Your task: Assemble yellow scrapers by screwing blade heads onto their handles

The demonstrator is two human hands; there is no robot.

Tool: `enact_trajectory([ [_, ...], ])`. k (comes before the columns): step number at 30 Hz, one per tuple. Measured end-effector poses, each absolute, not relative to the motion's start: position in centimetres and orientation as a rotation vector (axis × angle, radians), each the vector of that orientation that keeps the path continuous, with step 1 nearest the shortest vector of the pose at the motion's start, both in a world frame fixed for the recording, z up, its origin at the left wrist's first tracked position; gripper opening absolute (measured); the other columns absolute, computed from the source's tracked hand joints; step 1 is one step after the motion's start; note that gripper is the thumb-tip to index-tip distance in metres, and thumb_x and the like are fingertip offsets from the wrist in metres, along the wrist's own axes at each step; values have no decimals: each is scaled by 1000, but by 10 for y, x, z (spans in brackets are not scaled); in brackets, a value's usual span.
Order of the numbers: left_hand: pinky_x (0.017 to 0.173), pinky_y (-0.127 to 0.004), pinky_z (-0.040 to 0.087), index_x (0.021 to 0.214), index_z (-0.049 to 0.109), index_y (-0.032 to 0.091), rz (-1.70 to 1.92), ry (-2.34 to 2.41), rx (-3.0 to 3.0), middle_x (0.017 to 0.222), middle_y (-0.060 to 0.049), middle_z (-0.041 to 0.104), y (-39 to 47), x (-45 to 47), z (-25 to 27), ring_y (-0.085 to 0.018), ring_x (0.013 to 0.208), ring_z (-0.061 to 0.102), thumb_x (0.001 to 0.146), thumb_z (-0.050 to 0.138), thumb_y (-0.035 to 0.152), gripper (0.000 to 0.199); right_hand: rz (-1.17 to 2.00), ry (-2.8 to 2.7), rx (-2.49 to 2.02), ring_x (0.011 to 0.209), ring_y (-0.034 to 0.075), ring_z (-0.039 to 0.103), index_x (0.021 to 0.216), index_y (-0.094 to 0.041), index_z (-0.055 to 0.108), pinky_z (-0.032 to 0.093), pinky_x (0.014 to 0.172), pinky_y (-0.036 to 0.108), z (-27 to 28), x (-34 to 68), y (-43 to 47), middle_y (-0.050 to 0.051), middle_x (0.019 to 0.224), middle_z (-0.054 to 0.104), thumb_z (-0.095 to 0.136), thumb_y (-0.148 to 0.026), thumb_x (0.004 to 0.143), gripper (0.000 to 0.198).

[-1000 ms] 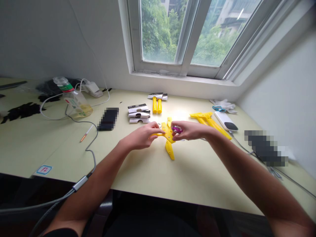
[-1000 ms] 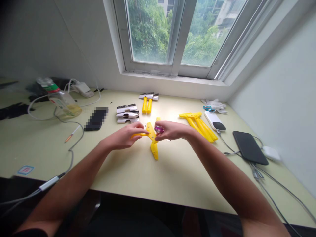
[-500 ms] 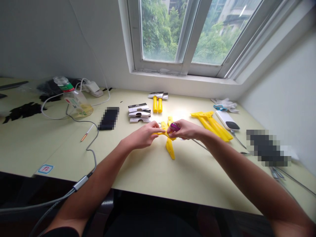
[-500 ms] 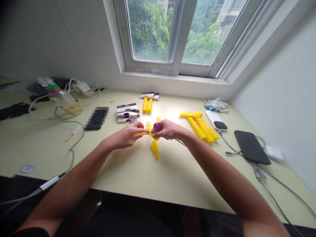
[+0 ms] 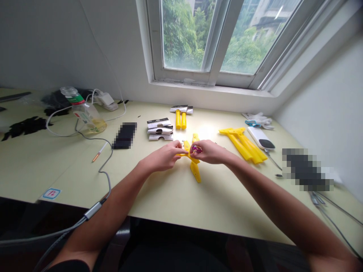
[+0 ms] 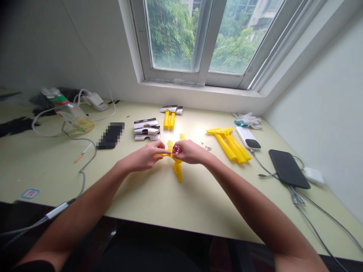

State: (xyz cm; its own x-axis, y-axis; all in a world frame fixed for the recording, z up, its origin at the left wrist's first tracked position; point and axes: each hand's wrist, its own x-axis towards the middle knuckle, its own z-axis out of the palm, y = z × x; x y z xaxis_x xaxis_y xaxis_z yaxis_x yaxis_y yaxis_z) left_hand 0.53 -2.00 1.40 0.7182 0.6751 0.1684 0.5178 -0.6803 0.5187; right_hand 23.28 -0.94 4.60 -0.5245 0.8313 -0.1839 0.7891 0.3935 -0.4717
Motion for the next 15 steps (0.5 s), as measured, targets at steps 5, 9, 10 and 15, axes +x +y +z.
enact_trajectory([
  [5,84,-32,48,125,63,24,457,915,2488,105,-8,54,-21,7,14,-18,92,56,92,46,17,37,649,-2629,-1500,52,10,34,61,-20,43,25,51,26,42,240,-7,-4,54,43,50,-35,82,27],
  [9,87,-33,49,124,63,22,460,906,2482,108,-9,55,-21,8,13,-18,94,57,91,47,15,38,604,-2580,-1677,52,11,35,59,-21,39,24,51,27,49,260,2,-3,56,42,50,-31,78,25],
  [10,87,-33,49,124,63,22,462,903,2481,108,-9,55,-21,8,13,-18,94,57,91,47,15,37,592,-2560,-1751,52,11,35,58,-21,39,24,51,27,51,267,5,-3,56,41,51,-31,77,24],
  [15,84,-33,49,122,65,21,439,900,2482,107,-9,56,-21,8,13,-19,94,57,91,49,16,35,649,-2487,-1971,58,14,46,61,-21,45,28,52,27,55,297,14,-1,61,52,56,-30,72,18],
])
